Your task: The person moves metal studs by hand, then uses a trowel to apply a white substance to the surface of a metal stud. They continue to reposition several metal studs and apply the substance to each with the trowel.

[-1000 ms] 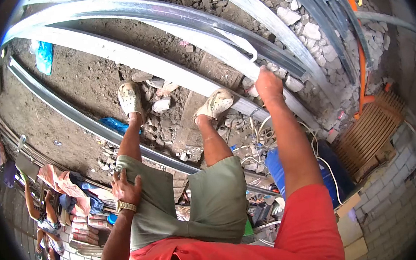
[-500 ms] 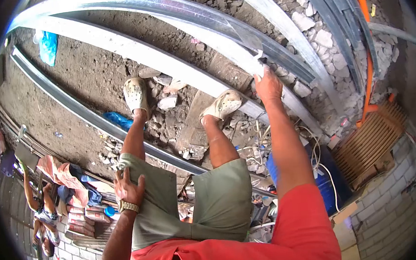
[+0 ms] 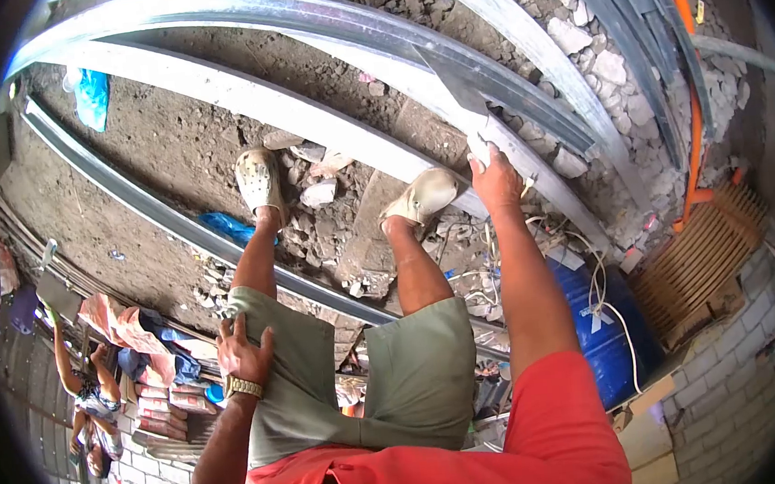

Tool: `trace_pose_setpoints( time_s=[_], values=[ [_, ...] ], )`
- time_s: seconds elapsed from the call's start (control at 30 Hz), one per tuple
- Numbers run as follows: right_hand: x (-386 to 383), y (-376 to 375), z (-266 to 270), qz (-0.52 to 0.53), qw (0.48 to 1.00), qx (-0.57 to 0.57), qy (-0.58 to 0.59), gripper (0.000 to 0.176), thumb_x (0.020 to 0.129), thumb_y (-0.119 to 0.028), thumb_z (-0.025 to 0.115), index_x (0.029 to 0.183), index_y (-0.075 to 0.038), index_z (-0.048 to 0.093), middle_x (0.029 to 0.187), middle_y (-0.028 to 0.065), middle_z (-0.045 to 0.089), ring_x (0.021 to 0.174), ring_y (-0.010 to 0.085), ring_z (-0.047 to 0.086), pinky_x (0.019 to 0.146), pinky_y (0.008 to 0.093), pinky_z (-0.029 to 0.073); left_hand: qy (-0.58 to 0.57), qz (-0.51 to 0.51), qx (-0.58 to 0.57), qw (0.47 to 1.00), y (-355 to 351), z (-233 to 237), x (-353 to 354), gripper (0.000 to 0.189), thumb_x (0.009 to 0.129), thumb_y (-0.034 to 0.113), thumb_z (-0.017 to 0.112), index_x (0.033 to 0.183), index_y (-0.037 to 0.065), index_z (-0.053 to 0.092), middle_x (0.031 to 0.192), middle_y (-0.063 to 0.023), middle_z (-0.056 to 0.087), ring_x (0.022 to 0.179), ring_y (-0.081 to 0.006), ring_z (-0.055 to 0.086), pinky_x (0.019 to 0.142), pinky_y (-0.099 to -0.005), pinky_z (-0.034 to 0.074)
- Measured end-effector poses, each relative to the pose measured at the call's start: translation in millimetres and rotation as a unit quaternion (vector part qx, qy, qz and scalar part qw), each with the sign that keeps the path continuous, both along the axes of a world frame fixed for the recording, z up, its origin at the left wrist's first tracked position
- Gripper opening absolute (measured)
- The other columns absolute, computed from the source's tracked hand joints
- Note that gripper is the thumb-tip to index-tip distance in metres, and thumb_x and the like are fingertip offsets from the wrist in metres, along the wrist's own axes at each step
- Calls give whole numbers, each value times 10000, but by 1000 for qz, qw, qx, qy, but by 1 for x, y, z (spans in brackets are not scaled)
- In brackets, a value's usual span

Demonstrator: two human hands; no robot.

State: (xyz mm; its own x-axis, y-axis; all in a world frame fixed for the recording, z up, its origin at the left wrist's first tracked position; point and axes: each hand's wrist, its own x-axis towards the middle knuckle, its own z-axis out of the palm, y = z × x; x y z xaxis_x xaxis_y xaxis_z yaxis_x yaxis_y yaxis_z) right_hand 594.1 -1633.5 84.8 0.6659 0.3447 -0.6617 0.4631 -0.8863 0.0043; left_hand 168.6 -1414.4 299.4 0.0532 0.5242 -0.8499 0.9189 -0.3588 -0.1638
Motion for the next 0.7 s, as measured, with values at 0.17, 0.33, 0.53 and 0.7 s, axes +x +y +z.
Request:
trace_pose_setpoints(
  time_s=[0.17,0.33,0.53,0.7],
  values=[
    [18,17,-5,-16,1000,11,-15,522,859,-393,609,1210,-10,563,1056,269,635,986,414,611,857,470,481,6,-2,2,1000,-2,3,7,652,751,400,688,1272,38,541,1291,-258,478,1091,-429,517,904,-493,448],
    [47,11,7,62,998,-5,13,564,858,-440,587,1239,-24,557,1097,250,632,1013,406,606,876,462,478,-1,6,9,1000,-3,5,9,616,764,372,694,1260,35,554,1277,-252,489,1096,-439,516,924,-492,440],
    [97,1,38,154,986,-57,-8,545,853,-470,589,1246,-93,578,1115,226,636,1050,379,599,906,456,462,8,36,5,999,-5,4,6,638,750,389,694,1262,34,555,1291,-263,481,1117,-430,504,917,-493,443],
    [97,19,30,165,986,-38,9,497,857,-454,598,1206,-100,592,1090,196,650,1020,370,611,880,462,468,25,49,-11,998,-3,7,12,650,766,410,673,1290,54,530,1333,-255,448,1135,-423,493,933,-492,436]
  ],
)
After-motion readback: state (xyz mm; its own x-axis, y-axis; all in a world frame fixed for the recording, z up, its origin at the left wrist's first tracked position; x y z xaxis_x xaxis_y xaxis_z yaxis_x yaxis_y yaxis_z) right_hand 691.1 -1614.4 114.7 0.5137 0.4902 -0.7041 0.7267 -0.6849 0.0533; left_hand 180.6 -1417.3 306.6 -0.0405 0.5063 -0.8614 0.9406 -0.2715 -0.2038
